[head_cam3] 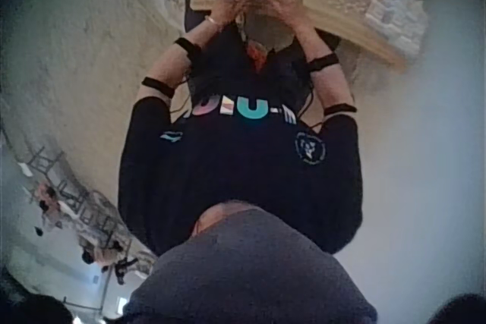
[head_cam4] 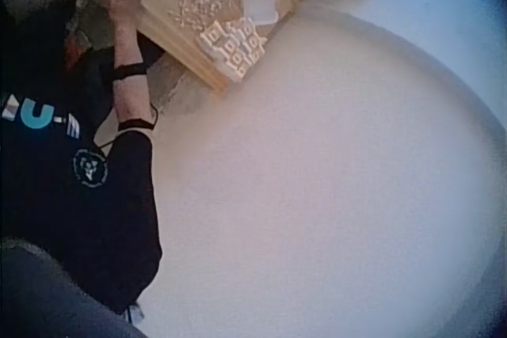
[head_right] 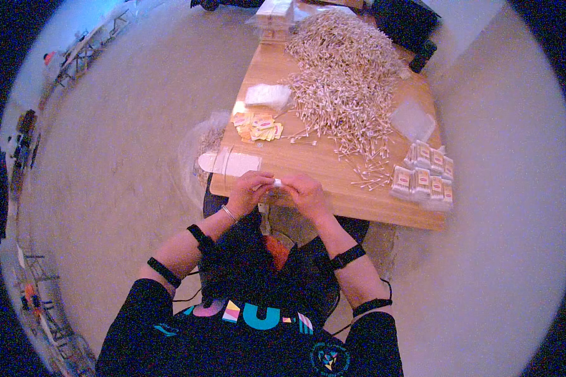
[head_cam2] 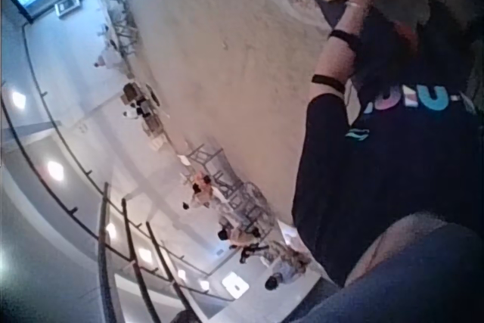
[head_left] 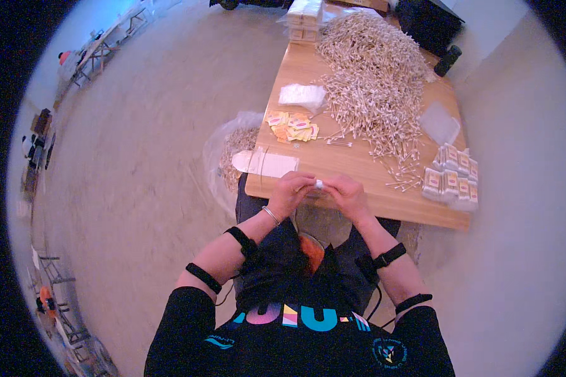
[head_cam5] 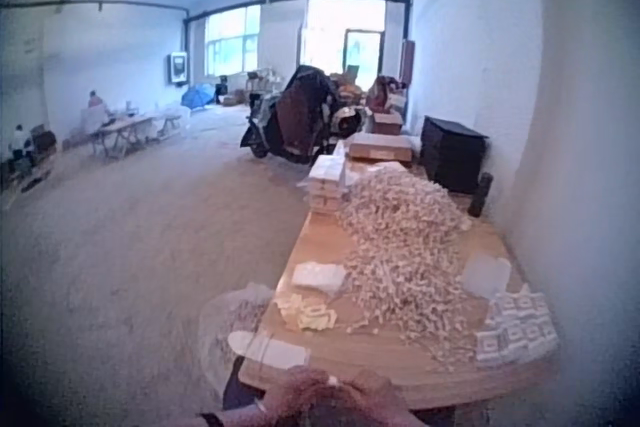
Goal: The recorder is counting out small white sticks and placing them into small plastic bags.
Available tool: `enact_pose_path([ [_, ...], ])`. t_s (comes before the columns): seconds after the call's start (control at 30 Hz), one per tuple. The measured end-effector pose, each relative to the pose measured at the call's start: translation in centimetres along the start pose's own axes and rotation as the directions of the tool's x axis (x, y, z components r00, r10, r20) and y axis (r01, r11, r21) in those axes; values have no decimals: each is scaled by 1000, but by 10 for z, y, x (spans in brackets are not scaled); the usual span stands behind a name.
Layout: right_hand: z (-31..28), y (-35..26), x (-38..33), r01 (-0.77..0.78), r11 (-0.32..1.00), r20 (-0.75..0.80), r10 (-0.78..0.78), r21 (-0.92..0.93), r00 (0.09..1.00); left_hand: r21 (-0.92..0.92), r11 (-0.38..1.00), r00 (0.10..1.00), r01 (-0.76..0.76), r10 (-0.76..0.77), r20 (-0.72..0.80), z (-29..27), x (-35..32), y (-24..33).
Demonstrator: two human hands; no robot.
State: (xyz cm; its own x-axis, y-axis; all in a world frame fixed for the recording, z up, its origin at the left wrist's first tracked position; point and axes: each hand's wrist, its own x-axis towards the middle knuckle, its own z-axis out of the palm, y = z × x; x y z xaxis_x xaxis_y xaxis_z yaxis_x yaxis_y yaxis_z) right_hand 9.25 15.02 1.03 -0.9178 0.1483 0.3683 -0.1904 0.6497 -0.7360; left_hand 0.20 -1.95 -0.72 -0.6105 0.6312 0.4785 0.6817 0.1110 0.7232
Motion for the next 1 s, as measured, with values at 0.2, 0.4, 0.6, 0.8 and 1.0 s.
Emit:
enact_pose_path([
  [0.2, -3, -14, 3, 268, 920, 10, -277, -286, 961, 162, 977, 990, -142, 142, 11, -3, 4, 1],
  [0.4, 1, -2, -3, 122, 979, -23, -128, -166, 992, -136, 962, 972, 237, -233, 42, -1, 4, 14],
  [0.6, 6, -15, -6, -304, 952, 127, 296, 44, 947, -1, 922, 887, 387, -372, 273, -2, 3, 16],
  [0.8, 14, 7, -12, -353, 934, 182, 338, 59, 924, 132, 924, 906, 359, -379, 187, 3, -5, 20],
  [1.0, 11, 5, -10, -324, 931, 77, 315, 168, 946, -319, 875, 932, 363, -341, 124, 2, -1, 12],
])
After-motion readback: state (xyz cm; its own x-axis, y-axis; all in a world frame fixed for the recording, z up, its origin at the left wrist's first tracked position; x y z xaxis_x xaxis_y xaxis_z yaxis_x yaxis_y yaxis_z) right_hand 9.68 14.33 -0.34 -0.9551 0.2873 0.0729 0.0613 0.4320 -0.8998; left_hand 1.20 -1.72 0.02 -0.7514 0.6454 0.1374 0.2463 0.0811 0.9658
